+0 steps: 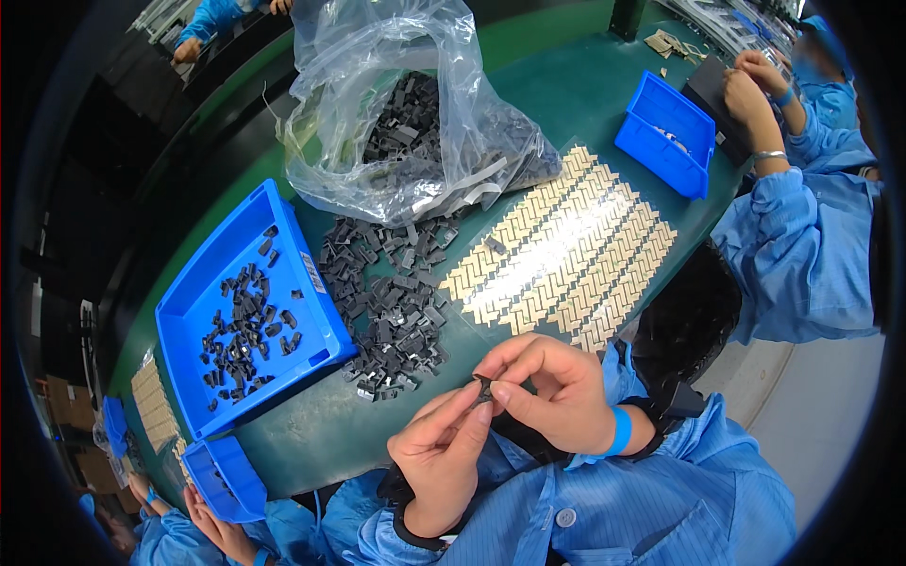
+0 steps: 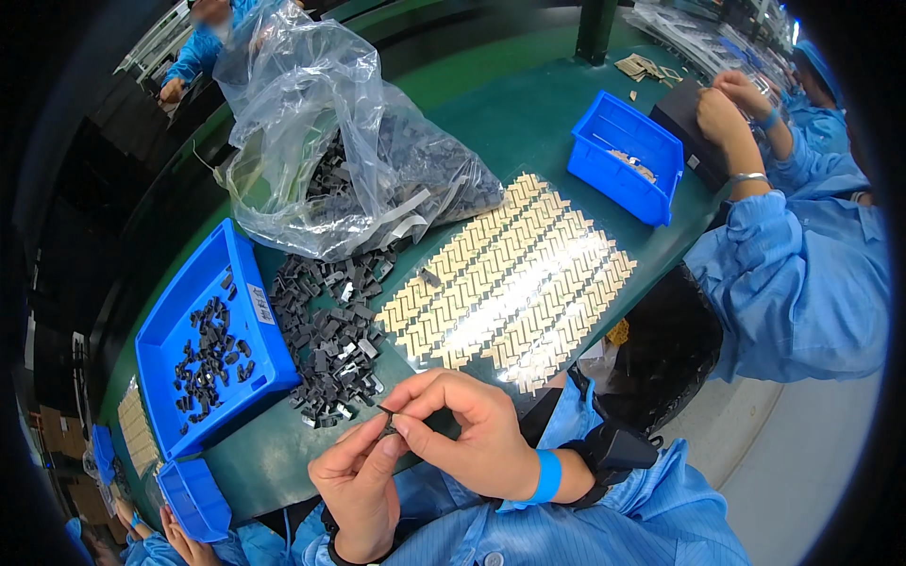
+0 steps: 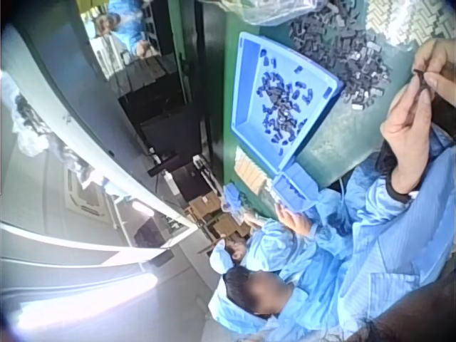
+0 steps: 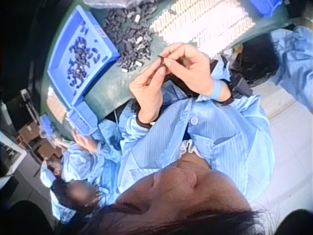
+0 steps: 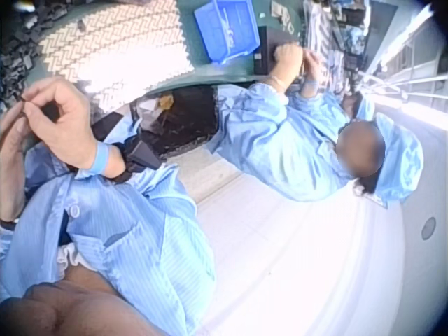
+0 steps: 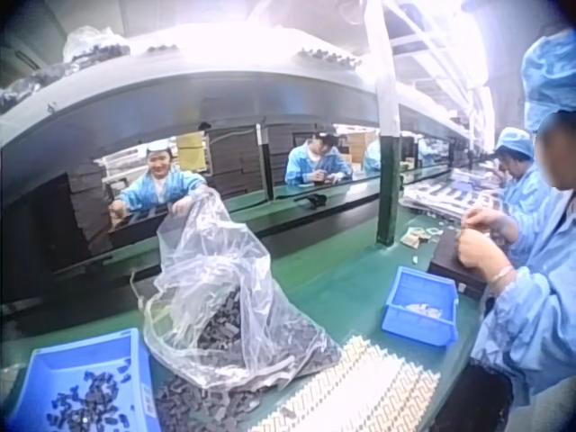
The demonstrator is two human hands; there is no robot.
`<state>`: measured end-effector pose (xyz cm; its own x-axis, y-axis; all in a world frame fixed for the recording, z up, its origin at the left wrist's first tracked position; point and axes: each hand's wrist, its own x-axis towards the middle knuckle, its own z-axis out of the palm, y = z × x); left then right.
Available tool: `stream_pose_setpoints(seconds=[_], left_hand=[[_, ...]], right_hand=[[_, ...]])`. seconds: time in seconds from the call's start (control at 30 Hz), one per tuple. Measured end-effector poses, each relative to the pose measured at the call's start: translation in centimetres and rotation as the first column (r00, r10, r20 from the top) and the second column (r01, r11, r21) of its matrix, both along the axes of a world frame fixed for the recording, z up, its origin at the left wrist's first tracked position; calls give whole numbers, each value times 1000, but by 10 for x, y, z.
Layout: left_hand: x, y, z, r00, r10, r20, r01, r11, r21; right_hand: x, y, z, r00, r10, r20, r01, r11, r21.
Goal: The worker is assembling small black and gold-colored plastic components at a factory assembly line.
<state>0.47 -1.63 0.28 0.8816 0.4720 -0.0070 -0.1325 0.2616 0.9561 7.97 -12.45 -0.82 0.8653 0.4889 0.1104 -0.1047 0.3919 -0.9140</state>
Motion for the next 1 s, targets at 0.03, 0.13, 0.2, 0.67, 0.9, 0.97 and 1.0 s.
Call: stream_pose_setpoints(seconds=[0.03,0.13,0.2,0.67,0.9,0.97,1.0], left_hand=[[0,0,0,1000,0,1,0,1000,0],[0,0,1,1000,2,-6,-3,1000,-25],[0,0,1,1000,8,0,-8,997,-75],[1,-2,-1,998,48,-28,-52,976,-213],[3,-4,0,998,66,8,-61,957,-283],[4,-4,1,998,63,10,-57,948,-313],[4,-4,2,998,60,11,-53,938,-342]], right_hand=[[0,0,0,1000,-10,12,10,1000,-11],[-2,1,1,1000,-27,-1,27,999,-28],[-2,1,2,1000,-30,9,31,999,-37],[-5,5,-1,992,-63,112,67,997,-33],[-4,6,-2,992,-54,117,53,999,11],[-3,6,-2,992,-33,126,30,999,25],[-3,7,-4,993,-35,117,29,998,53]])
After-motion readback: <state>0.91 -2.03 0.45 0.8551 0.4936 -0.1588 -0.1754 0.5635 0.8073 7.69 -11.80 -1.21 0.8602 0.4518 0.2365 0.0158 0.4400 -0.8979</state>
